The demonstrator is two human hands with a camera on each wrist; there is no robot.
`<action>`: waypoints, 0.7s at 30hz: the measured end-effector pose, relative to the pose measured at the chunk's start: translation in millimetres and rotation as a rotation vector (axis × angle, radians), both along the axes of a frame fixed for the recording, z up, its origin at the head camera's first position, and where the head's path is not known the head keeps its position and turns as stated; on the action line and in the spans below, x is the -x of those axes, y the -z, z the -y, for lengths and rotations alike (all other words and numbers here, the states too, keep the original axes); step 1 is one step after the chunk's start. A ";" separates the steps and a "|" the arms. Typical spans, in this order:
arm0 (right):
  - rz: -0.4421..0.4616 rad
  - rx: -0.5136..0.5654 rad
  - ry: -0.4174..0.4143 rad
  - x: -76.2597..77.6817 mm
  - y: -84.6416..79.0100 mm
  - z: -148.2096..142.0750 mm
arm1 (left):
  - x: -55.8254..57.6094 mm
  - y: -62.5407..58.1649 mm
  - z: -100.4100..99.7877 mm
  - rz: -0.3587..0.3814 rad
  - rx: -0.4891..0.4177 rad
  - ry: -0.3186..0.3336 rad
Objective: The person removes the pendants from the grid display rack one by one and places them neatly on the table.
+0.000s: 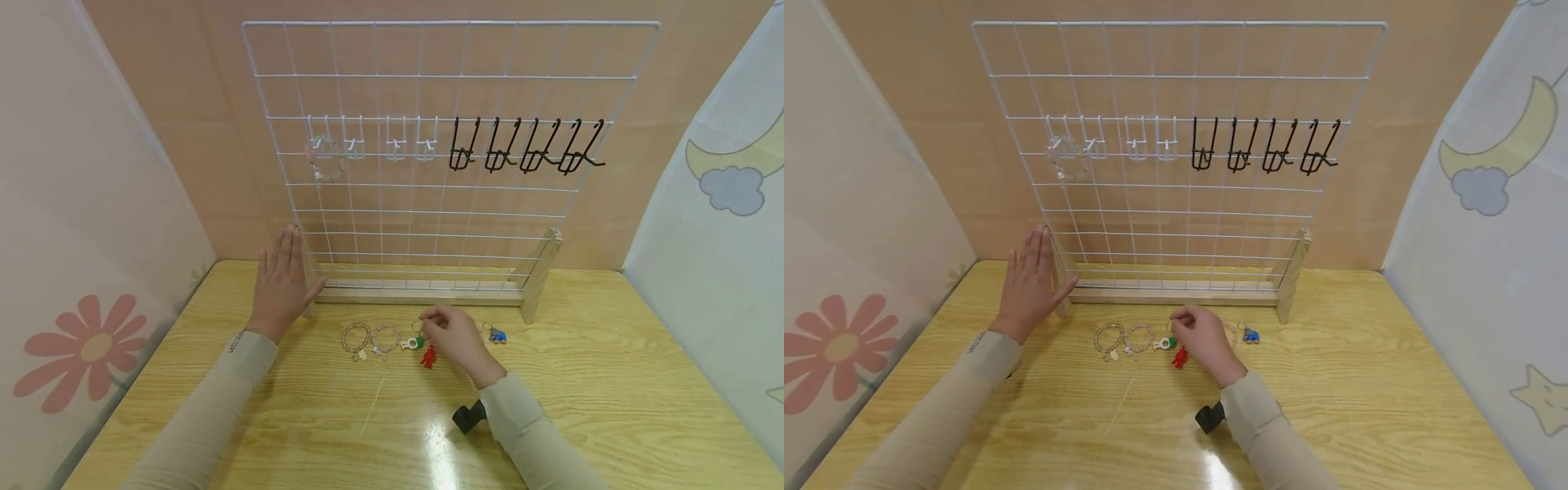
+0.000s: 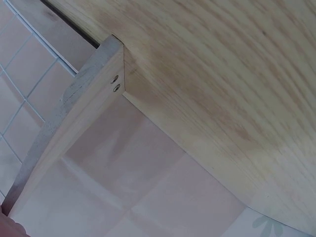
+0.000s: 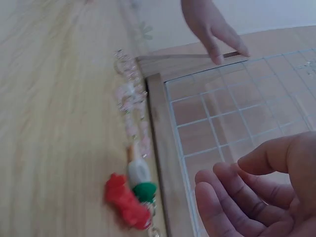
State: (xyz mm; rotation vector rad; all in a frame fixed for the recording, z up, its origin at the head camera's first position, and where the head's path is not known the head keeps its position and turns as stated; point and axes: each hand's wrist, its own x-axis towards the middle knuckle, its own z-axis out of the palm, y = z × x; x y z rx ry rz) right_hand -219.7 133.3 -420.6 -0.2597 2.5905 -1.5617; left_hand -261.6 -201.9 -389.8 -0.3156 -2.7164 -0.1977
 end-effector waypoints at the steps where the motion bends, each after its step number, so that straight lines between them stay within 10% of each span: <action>1: -0.005 0.020 -0.015 1.1 -2.7 1.8 | -0.1 0.0 0.0 0.000 0.002 -0.001; 21: -0.179 0.304 -0.145 29.6 -67.6 43.4 | -0.1 2.4 2.0 -0.003 0.004 0.000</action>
